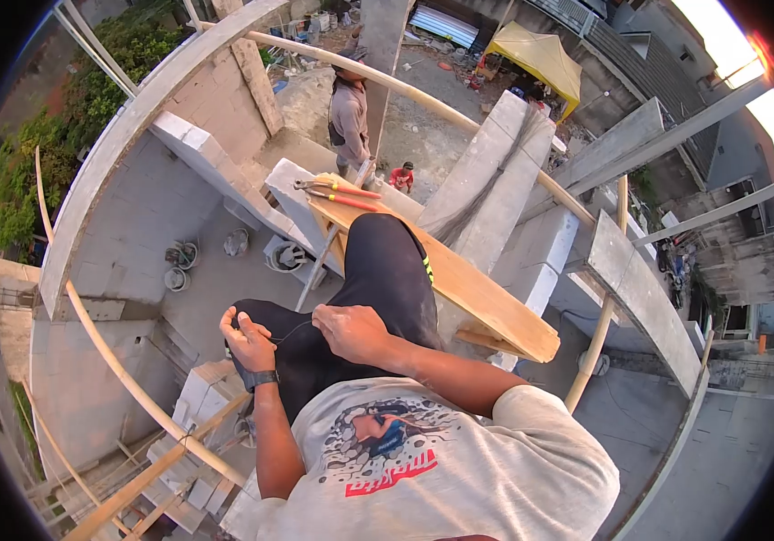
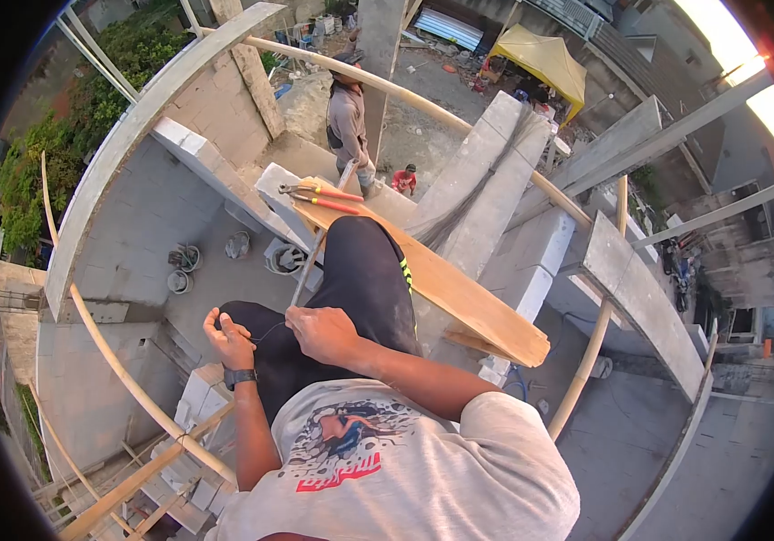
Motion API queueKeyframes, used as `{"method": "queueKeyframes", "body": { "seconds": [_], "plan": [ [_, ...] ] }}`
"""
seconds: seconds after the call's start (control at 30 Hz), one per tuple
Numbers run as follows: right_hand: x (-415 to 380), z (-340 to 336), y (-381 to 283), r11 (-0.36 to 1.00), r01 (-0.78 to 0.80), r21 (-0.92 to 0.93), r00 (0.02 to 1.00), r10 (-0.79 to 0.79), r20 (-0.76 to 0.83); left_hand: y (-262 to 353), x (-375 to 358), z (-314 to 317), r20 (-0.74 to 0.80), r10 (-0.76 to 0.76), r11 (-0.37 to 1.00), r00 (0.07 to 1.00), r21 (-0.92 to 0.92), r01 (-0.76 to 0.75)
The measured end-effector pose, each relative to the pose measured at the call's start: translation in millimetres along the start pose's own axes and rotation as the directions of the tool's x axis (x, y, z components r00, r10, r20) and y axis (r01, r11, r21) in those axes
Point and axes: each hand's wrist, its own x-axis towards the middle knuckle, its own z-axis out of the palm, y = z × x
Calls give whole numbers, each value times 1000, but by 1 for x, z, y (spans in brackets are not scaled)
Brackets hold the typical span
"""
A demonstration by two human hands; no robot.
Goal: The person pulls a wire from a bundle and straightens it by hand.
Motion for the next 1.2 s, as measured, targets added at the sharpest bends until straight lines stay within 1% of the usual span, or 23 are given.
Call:
{"method": "queueKeyframes", "body": {
  "seconds": [0.07, 0.13, 0.17, 0.23, 0.27, 0.3, 0.33, 0.4, 0.47, 0.53, 0.57, 0.6, 0.67, 0.77, 0.83, 0.87, 0.9, 0.93, 1.0, 1.07, 1.1, 1.13, 1.2],
  "plan": [
    [-5, -2, -1, 996, -38, -76, 998, 41, 39, -1, -4, 1, 9, -17, 999, 1000, 45, 17],
    [-7, -1, 0, 937, -169, -306, 941, 246, 233, -16, 3, 6, -13, 69, 995, 997, 75, -68],
    [-8, 2, 2, 941, -151, -302, 946, 226, 231, -16, 3, 9, -40, 92, 992, 995, 88, -88],
    [-12, 4, -1, 956, 0, -294, 823, 167, 542, -16, 7, 13, -61, 84, 996, 995, 21, -83],
    [-12, 1, -3, 961, 0, -277, 817, 160, 554, -24, 9, 11, -75, 80, 996, 994, -41, -83],
    [-3, -15, -13, 986, -122, 118, 756, 15, 654, -45, 19, 10, -115, 130, 985, 985, -100, -142],
    [5, -25, -16, 843, -262, 470, 717, -157, 679, -43, 17, 4, -113, 129, 986, 985, -88, -139],
    [11, -33, -10, 482, -572, 664, 708, -118, 696, -34, 12, 2, -67, 62, 969, 996, -236, -76],
    [10, -34, -10, 416, -502, 759, 826, -30, 563, -19, 8, 7, -68, 61, 979, 996, -189, -73],
    [12, -28, -4, 474, -467, 746, 859, 45, 509, -18, 13, 11, -159, 119, 980, 980, -139, -141],
    [11, -26, -2, 861, -111, 496, 988, 40, 150, -17, 14, 11, -161, 121, 979, 979, -141, -145],
    [10, -27, -2, 988, 155, -4, 971, -153, -181, -14, 13, 11, -110, 116, 986, 987, -108, -127],
    [2, -28, -2, 995, 74, -67, 988, -82, -127, -21, 12, 11, -44, 101, 992, 994, -67, -103],
    [-8, -28, -1, 957, -56, -286, 994, 81, 78, -39, 21, 14, -81, 235, 972, 969, 14, -234],
    [-23, -7, 14, 927, -69, -368, 856, 244, 456, -34, 17, 17, -93, 291, 957, 952, 42, -288],
    [-33, 14, 34, 968, 15, -252, 818, 133, 559, -39, 15, 17, -97, 289, 957, 952, 38, -286],
    [-30, 4, 29, 993, -22, 113, 789, -52, 613, -47, 13, 18, -70, 283, 957, 957, 83, -277],
    [-22, -12, 19, 886, -72, 458, 767, -244, 593, -45, 12, 20, -42, 278, 955, 960, 124, -271],
    [-9, -42, 4, 681, -486, 549, 726, -36, 687, -45, 9, 20, -59, 209, 972, 976, 120, -201],
    [-8, -44, 15, 505, -544, 670, 804, 86, 588, -46, 11, 17, -107, 123, 991, 987, -30, -127],
    [-6, -41, 17, 723, -307, 619, 935, 109, 337, -45, 11, 16, -116, 123, 991, 986, -31, -128],
    [-5, -39, 17, 917, -132, 376, 988, 92, 124, -43, 12, 16, -119, 100, 995, 988, -17, -103],
    [-11, -45, 5, 946, -291, -144, 948, 306, 91, -44, 17, 15, -135, 81, 996, 988, -8, -83]
  ]
}}
